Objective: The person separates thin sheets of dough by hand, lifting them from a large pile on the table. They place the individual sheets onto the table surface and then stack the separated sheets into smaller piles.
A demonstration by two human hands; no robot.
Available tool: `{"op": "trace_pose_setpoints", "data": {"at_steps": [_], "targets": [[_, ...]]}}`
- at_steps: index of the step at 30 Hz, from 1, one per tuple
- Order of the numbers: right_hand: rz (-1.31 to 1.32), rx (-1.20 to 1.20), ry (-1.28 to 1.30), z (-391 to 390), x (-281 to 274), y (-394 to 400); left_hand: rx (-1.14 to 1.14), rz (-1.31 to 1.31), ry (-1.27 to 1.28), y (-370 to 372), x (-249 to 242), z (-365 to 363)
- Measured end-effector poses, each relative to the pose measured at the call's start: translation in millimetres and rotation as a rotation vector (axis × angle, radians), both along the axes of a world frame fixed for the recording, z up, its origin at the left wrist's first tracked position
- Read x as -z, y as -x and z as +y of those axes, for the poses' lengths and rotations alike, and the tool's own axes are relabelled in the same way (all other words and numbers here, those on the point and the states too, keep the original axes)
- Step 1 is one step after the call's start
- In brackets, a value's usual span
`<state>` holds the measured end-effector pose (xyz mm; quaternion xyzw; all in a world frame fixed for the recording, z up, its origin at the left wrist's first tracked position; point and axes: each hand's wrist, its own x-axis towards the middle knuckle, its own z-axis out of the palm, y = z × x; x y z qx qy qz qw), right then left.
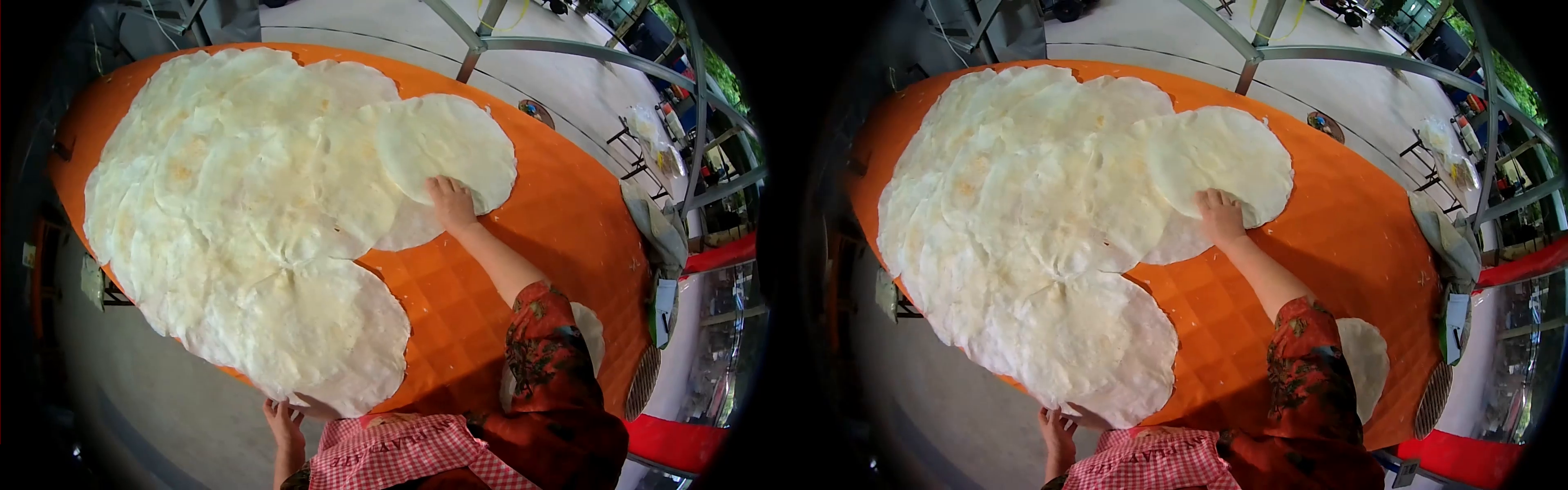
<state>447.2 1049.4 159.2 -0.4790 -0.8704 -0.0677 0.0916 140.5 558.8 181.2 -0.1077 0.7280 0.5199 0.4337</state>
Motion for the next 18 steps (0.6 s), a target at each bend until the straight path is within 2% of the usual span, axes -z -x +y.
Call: {"op": "trace_pose_setpoints", "data": {"at_steps": [2, 4, 8, 9, 11, 13, 16, 17, 18], "targets": [[0.107, -0.034, 0.042, 31, 1, -4, 0.009, -0.016, -0.015, -1, -1, 0], [0.226, -0.046, -0.077, 67, -17, -7, 0.024, -0.025, -0.026, 0, -1, -2], [0.23, -0.079, -0.228, 55, -160, 36, 0.047, -0.032, -0.013, -2, -2, -4], [0.213, -0.097, -0.258, 44, -174, 50, 0.044, -0.034, -0.025, -2, -1, -5], [0.288, -0.172, -0.347, 16, -169, 81, 0.04, -0.039, -0.052, -3, 3, -8], [0.392, -0.279, -0.367, 1, -116, 111, 0.053, -0.017, -0.048, -5, 1, -6], [0.168, -0.22, -0.179, -16, -6, 132, 0.063, -0.041, -0.054, 0, 5, -8], [0.108, -0.191, -0.122, -22, 15, 135, 0.066, -0.062, -0.054, 4, 7, -10], [0.159, -0.193, -0.169, -26, 16, 137, 0.062, -0.056, -0.065, 6, 6, -11]]}}
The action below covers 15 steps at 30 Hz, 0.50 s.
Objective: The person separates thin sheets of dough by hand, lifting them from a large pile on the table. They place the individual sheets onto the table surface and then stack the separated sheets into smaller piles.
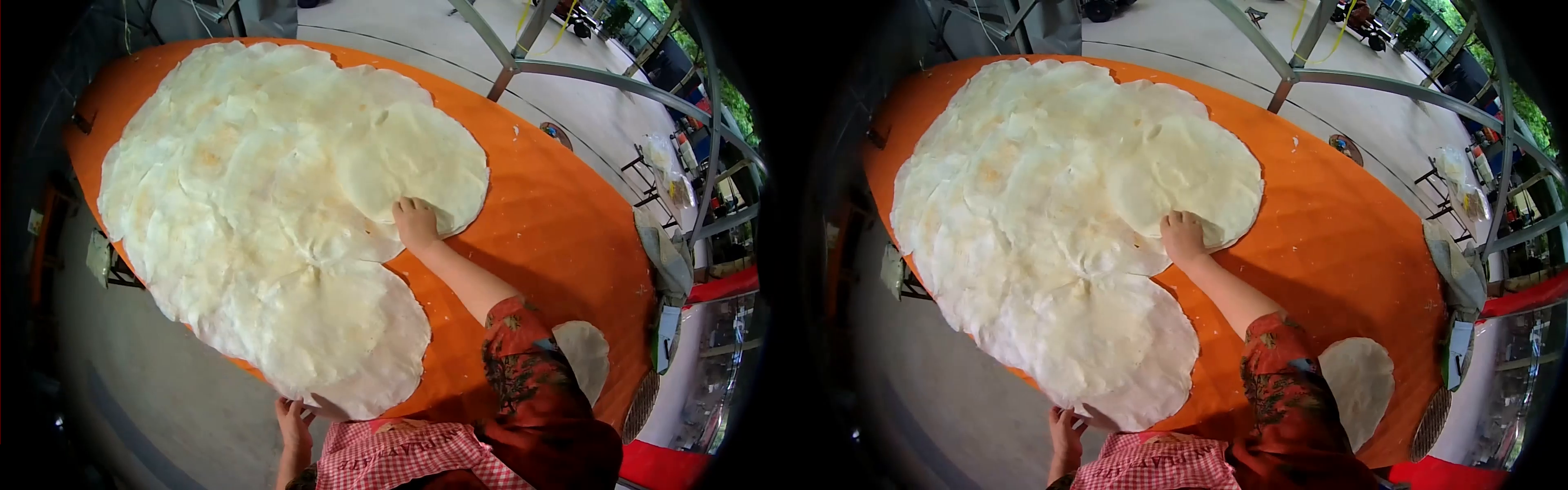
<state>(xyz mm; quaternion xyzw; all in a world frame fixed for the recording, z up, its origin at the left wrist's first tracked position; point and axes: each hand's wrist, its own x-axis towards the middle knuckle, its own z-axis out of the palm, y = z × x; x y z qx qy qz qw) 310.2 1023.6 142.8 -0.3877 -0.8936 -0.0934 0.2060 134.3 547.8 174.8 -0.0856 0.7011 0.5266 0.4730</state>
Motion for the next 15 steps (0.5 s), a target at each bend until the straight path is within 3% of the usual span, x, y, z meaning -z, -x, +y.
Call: {"op": "trace_pose_setpoints", "data": {"at_steps": [2, 10, 15], "targets": [[0.097, -0.006, -0.077, -7, 0, -4, -0.013, -0.001, -0.017, -1, -2, -3], [-0.087, -0.108, 0.082, 0, -10, -18, -0.053, -0.028, -0.078, -1, 6, -13], [-0.233, -0.047, 0.188, -21, -24, -20, -0.09, -0.048, -0.101, 1, 8, -16]]}}
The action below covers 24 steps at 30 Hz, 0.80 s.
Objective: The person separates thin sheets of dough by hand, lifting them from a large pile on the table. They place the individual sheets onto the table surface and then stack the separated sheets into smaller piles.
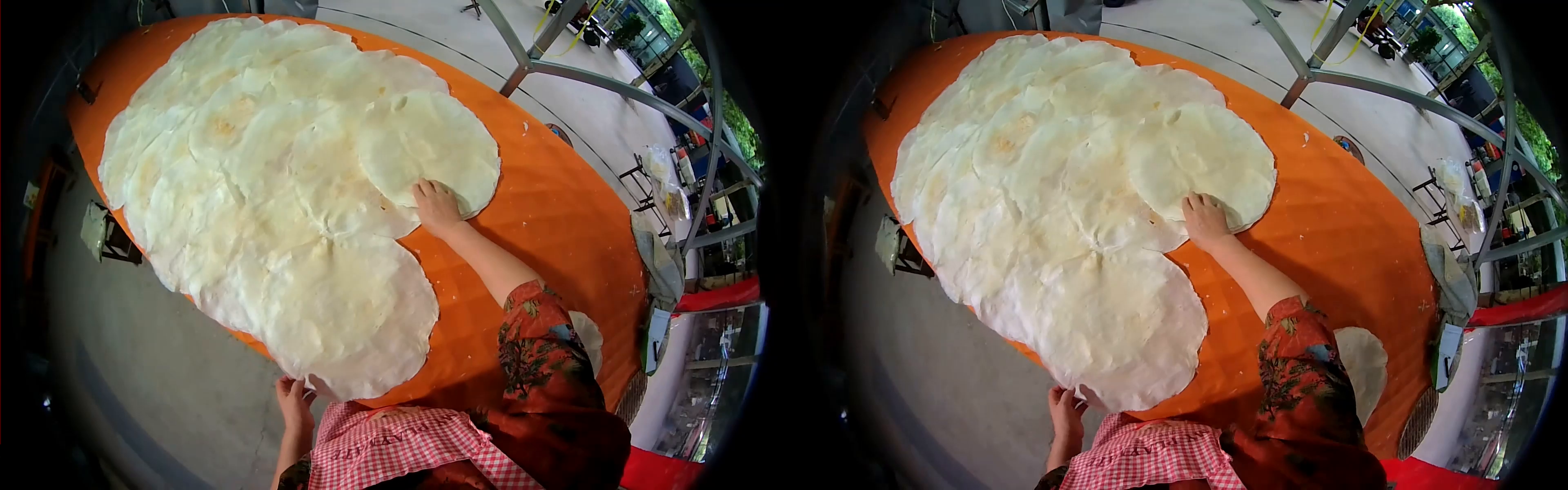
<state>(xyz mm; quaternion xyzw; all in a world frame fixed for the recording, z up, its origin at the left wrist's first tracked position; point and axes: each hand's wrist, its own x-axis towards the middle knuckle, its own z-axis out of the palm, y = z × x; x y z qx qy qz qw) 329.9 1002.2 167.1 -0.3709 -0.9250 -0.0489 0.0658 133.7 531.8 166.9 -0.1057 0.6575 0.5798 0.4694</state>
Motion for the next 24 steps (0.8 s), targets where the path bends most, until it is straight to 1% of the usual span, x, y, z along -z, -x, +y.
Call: {"op": "trace_pose_setpoints", "data": {"at_steps": [1, 4, 10, 13, 16, 19, 22, 24], "targets": [[-0.033, 0.016, 0.015, -6, -5, 0, -0.002, -0.001, -0.011, -1, 1, 1], [-0.014, 0.049, 0.049, -16, 1, 0, 0.008, 0.004, -0.028, -6, -8, 9], [-0.128, 0.097, 0.107, -14, 3, 4, 0.024, 0.024, -0.04, -6, -17, 11], [-0.098, 0.13, 0.23, -18, -17, 9, 0.025, 0.023, -0.062, -7, -21, 11], [-0.046, 0.19, 0.262, -21, -20, 16, 0.044, 0.013, -0.086, -9, -20, 11], [-0.053, 0.248, 0.239, -20, -8, 24, 0.066, 0.005, -0.099, -6, -15, 10], [-0.072, 0.293, 0.175, -23, -4, 33, 0.038, -0.014, -0.111, -9, -21, 14], [-0.134, 0.299, 0.172, -21, -4, 41, 0.03, -0.03, -0.107, -11, -24, 15]]}}
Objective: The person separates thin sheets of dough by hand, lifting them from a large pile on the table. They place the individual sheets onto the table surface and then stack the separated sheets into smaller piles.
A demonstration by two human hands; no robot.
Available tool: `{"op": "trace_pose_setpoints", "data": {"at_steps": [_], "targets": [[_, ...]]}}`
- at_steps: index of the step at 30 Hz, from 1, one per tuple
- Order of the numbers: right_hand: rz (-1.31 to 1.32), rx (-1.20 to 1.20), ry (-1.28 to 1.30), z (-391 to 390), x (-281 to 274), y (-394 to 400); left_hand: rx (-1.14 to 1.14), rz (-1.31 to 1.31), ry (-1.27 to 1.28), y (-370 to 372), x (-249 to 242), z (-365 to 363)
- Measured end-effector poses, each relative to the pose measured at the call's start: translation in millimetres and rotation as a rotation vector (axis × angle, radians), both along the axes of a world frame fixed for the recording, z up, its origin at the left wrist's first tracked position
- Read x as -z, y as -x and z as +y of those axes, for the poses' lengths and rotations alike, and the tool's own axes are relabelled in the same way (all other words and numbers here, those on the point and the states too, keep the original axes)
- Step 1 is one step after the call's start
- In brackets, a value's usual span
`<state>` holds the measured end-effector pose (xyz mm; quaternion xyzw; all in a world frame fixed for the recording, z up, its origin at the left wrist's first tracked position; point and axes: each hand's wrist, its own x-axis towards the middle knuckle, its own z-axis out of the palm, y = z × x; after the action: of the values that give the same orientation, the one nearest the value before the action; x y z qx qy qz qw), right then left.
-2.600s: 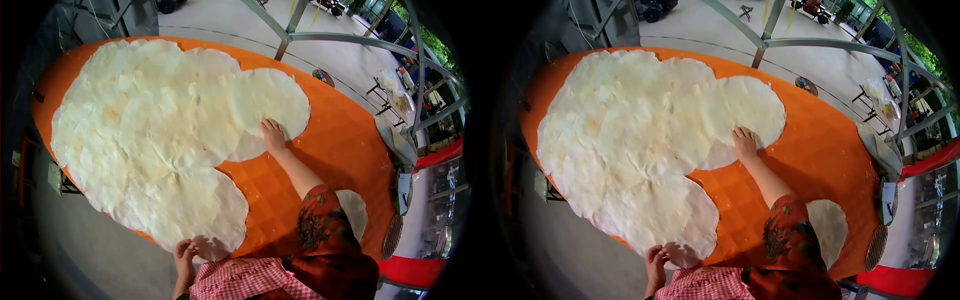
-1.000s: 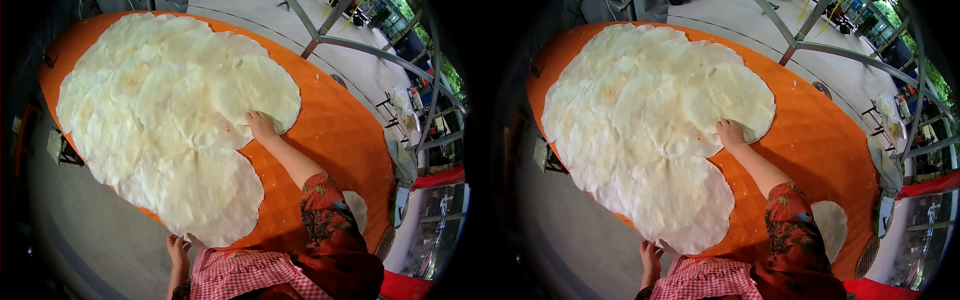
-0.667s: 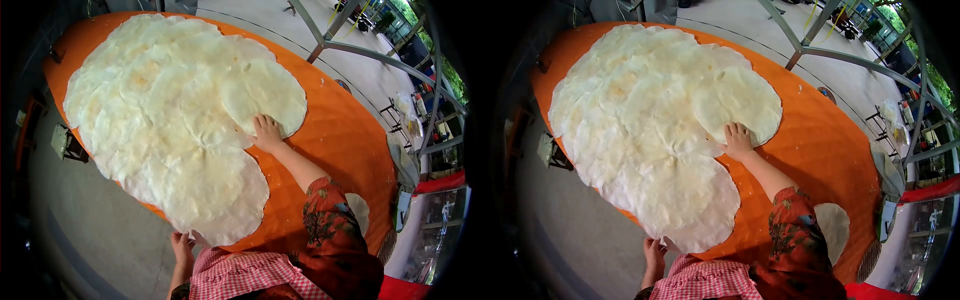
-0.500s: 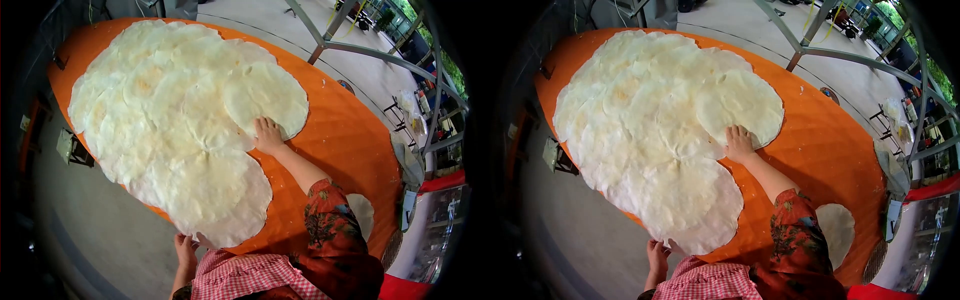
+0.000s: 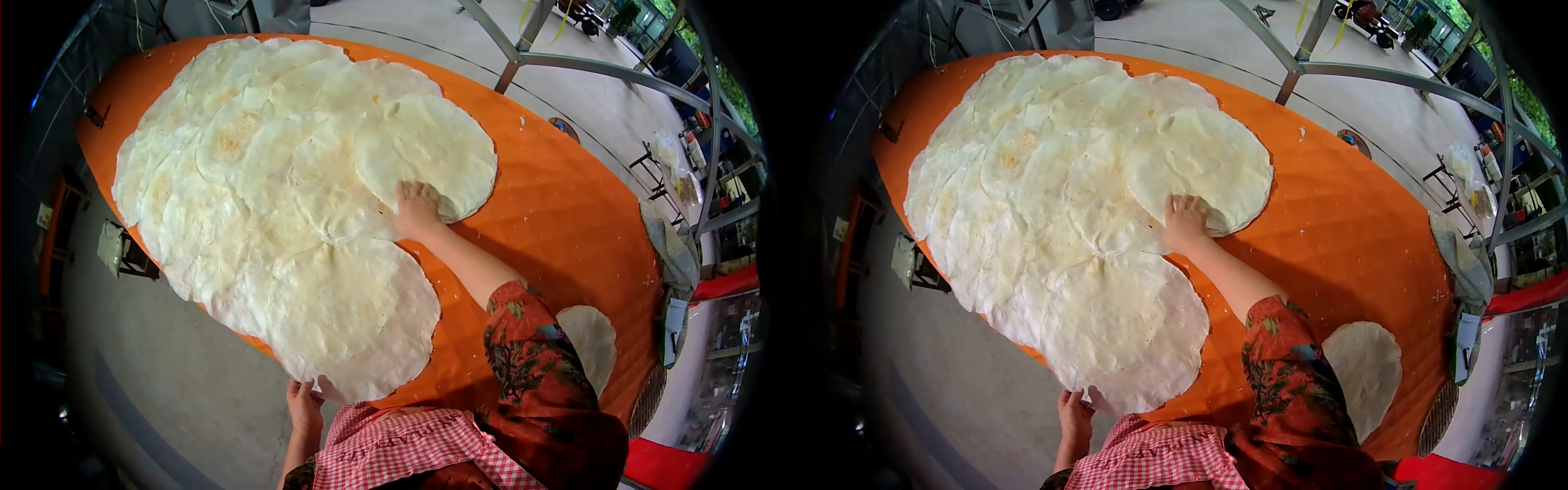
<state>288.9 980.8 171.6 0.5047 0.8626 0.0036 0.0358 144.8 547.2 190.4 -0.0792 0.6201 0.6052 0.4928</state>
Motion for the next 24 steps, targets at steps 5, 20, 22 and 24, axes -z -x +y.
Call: {"op": "trace_pose_setpoints", "data": {"at_steps": [5, 20, 22, 24], "targets": [[-0.071, -0.004, -0.083, 3, 9, 4, -0.018, -0.01, -0.019, -8, -5, 3], [0.193, -0.241, -0.035, -175, -162, -2, 0.179, -0.21, -0.11, 30, 34, -15], [0.397, -0.392, -0.101, -257, -108, 9, 0.222, -0.266, -0.168, 37, 40, -15], [0.237, -0.332, 0.088, -317, -72, 27, 0.307, -0.313, -0.18, 45, 44, -17]]}}
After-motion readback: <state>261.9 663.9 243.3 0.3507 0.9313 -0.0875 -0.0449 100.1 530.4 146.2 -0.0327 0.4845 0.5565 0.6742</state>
